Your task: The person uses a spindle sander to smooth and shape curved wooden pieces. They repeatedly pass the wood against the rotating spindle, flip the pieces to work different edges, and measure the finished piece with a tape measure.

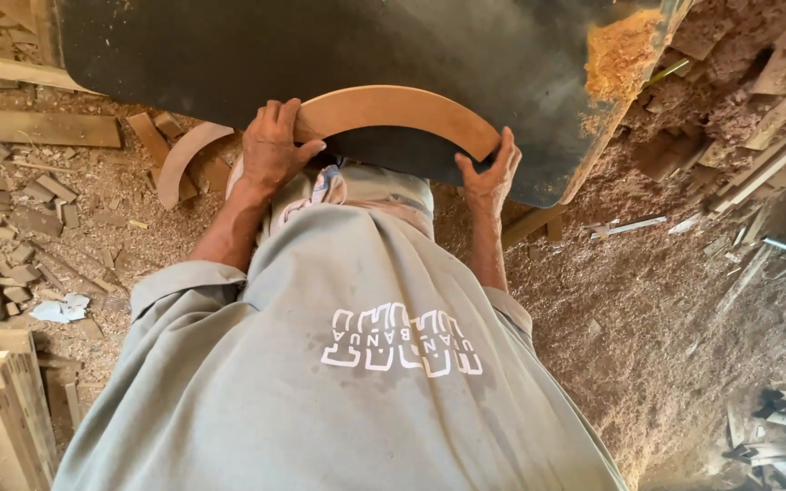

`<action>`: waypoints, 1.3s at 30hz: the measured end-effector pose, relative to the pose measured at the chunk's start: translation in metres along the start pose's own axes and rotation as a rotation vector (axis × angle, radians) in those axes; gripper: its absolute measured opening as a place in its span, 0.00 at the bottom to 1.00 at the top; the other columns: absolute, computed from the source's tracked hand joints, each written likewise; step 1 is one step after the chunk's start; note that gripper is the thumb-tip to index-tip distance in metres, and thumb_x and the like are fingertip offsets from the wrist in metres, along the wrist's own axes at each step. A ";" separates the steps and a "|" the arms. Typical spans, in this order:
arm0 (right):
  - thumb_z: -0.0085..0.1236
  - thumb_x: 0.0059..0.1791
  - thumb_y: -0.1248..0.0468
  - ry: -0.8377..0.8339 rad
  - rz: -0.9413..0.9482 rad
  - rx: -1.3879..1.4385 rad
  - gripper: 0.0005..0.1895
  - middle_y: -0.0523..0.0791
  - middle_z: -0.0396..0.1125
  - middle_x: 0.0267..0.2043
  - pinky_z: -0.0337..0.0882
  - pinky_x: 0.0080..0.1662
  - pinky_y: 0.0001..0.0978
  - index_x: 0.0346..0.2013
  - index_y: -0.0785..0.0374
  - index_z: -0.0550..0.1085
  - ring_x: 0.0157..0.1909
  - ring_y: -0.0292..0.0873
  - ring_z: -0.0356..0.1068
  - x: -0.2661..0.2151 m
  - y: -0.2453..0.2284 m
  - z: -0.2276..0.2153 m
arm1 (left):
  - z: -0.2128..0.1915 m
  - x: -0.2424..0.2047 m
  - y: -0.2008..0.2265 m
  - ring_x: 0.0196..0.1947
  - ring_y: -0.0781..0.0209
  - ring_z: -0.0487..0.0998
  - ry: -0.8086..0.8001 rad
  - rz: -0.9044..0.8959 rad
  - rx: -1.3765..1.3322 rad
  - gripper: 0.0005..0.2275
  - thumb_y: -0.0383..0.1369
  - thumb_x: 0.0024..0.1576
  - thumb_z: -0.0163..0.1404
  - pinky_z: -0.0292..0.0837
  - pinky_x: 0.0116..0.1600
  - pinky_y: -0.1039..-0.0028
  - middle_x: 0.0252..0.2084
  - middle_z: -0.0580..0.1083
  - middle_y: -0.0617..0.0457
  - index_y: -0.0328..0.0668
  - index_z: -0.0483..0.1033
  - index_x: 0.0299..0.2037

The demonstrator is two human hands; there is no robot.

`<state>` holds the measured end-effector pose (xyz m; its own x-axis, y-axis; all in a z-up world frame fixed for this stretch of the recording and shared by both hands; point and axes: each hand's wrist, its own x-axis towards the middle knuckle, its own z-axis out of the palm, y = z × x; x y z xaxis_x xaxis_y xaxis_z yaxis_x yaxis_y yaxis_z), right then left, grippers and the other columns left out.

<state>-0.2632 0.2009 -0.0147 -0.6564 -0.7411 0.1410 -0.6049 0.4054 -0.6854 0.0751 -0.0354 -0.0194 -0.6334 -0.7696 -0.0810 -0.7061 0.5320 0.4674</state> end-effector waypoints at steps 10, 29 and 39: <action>0.70 0.44 0.68 0.222 -0.069 -0.107 0.30 0.51 0.60 0.52 0.70 0.53 0.52 0.57 0.63 0.66 0.54 0.55 0.64 0.023 -0.075 -0.009 | -0.038 0.033 0.000 0.39 0.43 0.72 0.215 0.199 0.000 0.27 0.41 0.51 0.69 0.71 0.37 0.57 0.44 0.71 0.41 0.37 0.70 0.55; 0.72 0.45 0.50 -0.014 -0.062 -0.162 0.32 0.53 0.60 0.48 0.67 0.44 0.55 0.51 0.67 0.67 0.49 0.56 0.62 0.020 -0.039 -0.013 | -0.002 0.052 -0.015 0.41 0.48 0.74 0.229 0.141 -0.143 0.39 0.53 0.59 0.60 0.73 0.43 0.60 0.47 0.73 0.47 0.43 0.53 0.73; 0.74 0.36 0.57 -0.217 0.001 -0.234 0.37 0.54 0.63 0.53 0.65 0.45 0.61 0.56 0.62 0.68 0.53 0.61 0.59 0.047 -0.055 0.003 | -0.007 0.032 -0.022 0.40 0.44 0.73 0.272 0.031 -0.143 0.33 0.65 0.62 0.43 0.72 0.36 0.55 0.45 0.71 0.43 0.46 0.66 0.64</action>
<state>-0.2595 0.1422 0.0277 -0.5610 -0.8271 -0.0331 -0.7080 0.5001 -0.4986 0.0722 -0.0739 -0.0261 -0.5323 -0.8305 0.1643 -0.6242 0.5161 0.5866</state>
